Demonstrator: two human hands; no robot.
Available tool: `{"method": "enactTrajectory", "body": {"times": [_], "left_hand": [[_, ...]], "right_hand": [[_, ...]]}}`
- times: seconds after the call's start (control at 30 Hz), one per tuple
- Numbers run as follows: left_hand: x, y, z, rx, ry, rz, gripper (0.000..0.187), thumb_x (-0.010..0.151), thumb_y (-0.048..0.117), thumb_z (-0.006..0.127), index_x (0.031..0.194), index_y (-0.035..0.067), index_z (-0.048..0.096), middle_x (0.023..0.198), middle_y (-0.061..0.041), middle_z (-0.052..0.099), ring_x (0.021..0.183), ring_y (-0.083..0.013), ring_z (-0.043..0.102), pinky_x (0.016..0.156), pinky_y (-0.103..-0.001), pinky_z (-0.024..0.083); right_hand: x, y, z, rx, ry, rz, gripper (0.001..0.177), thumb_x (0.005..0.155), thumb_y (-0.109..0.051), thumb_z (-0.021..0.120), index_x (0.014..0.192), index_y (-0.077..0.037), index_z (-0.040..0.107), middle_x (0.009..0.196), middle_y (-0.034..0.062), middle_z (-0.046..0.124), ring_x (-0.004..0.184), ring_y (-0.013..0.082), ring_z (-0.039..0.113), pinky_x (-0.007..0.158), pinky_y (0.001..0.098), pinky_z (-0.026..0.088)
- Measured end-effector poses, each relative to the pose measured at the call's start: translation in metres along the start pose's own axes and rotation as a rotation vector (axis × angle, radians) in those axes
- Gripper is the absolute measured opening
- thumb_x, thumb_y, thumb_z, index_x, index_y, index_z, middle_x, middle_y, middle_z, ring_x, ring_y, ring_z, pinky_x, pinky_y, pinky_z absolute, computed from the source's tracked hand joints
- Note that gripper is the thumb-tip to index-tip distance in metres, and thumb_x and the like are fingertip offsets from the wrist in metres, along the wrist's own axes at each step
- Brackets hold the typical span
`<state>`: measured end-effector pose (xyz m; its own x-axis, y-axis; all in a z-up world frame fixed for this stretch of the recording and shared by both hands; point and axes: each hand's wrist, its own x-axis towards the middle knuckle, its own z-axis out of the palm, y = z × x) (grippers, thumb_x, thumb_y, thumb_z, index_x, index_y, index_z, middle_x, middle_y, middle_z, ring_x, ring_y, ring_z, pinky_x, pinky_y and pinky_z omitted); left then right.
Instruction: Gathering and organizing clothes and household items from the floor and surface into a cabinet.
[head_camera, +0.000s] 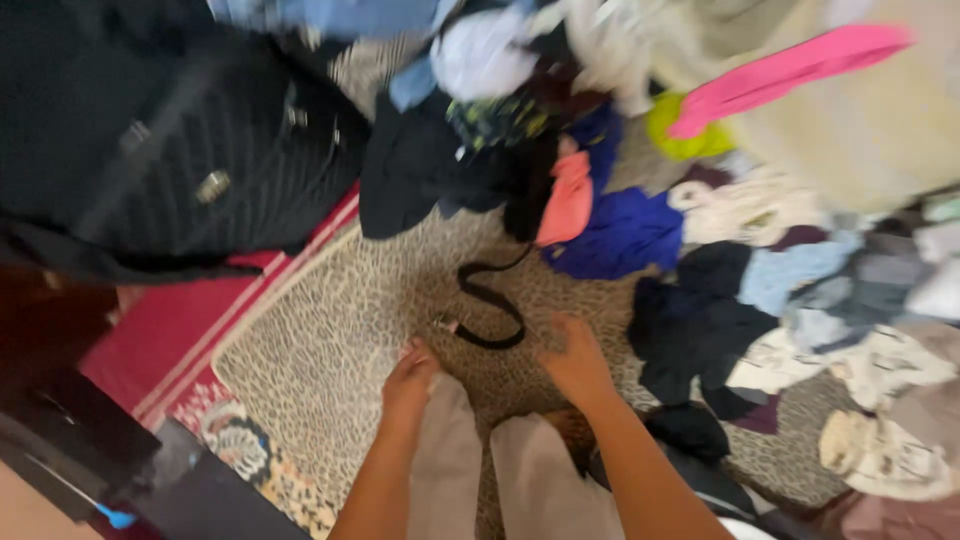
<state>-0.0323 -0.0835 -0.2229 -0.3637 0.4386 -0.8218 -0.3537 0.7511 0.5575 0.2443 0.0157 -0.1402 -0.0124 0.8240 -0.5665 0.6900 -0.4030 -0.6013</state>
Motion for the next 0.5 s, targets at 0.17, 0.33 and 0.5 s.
{"method": "enactTrajectory", "body": {"times": [0.17, 0.33, 0.5], "left_hand": [[0.216, -0.166, 0.018, 0.755, 0.331, 0.668, 0.04, 0.079, 0.027, 0.082, 0.102, -0.002, 0.067, 0.105, -0.022, 0.059, 0.096, -0.036, 0.055, 0.08, -0.049, 0.046], [0.135, -0.054, 0.038, 1.118, 0.094, 0.432, 0.03, 0.087, 0.036, 0.072, 0.108, 0.014, 0.075, 0.13, -0.016, 0.062, 0.112, -0.0376, 0.055, 0.092, -0.055, 0.04], [0.162, -0.049, 0.019, 0.77, -0.043, 0.26, 0.039, 0.088, 0.038, 0.069, 0.119, 0.015, 0.073, 0.138, -0.011, 0.069, 0.119, -0.0324, 0.061, 0.1, -0.05, 0.042]], "right_hand": [[0.089, 0.022, 0.089, -0.443, -0.152, -0.008, 0.094, 0.077, -0.032, 0.083, 0.155, -0.016, 0.033, 0.16, 0.0142, 0.03, 0.148, 0.0385, 0.029, 0.117, 0.0495, 0.035], [0.163, 0.003, 0.153, -0.887, -0.285, -0.167, 0.112, 0.074, -0.054, 0.08, 0.158, -0.007, 0.022, 0.162, 0.0165, 0.024, 0.151, 0.04, 0.017, 0.121, 0.0506, 0.018], [0.186, -0.018, 0.19, -0.97, -0.515, 0.014, 0.095, 0.082, -0.06, 0.071, 0.155, -0.012, 0.035, 0.151, 0.014, 0.046, 0.141, 0.0354, 0.039, 0.124, 0.055, 0.014]]}}
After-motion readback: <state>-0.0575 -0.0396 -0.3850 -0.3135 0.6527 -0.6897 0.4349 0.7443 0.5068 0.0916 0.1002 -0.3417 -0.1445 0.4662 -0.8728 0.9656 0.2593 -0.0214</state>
